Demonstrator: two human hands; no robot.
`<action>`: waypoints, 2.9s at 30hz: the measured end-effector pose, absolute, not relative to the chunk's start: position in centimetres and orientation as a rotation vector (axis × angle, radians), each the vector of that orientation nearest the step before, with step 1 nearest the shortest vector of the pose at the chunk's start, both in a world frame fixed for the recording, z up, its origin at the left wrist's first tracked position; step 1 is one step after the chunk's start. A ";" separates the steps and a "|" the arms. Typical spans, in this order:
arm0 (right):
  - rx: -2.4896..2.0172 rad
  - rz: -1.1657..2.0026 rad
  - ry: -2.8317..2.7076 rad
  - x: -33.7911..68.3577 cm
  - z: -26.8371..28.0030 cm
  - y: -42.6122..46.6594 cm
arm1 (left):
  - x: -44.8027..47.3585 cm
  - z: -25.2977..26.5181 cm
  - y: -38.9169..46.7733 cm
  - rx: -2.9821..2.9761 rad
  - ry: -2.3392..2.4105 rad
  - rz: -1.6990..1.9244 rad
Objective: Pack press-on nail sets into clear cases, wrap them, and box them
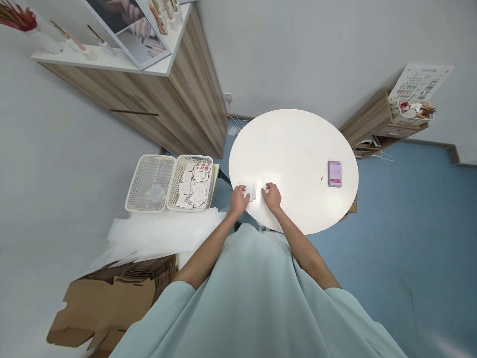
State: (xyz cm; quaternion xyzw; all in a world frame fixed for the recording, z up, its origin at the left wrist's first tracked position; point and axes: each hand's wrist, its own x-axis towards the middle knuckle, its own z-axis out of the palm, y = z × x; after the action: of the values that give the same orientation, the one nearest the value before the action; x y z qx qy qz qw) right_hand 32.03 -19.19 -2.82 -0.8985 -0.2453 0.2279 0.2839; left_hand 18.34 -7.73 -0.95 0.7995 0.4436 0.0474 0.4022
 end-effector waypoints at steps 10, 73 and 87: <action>-2.567 0.830 -0.530 36.4 -2.8 -25.2 | 23.7 -0.9 -15.6 2.284 1.021 -0.313; -1.670 0.836 -2.123 -8.6 2.9 -4.0 | -30.6 2.2 -18.2 1.660 1.781 0.395; -1.418 0.995 -2.376 -11.6 6.3 -9.3 | -30.7 0.6 -17.0 1.802 1.873 0.320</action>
State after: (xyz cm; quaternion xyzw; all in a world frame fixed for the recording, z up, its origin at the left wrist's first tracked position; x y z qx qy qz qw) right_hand -11.63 -9.33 6.31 -0.4799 -0.8039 0.3367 0.1002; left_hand -30.72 -16.99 0.56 0.6647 0.6909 0.1181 0.2586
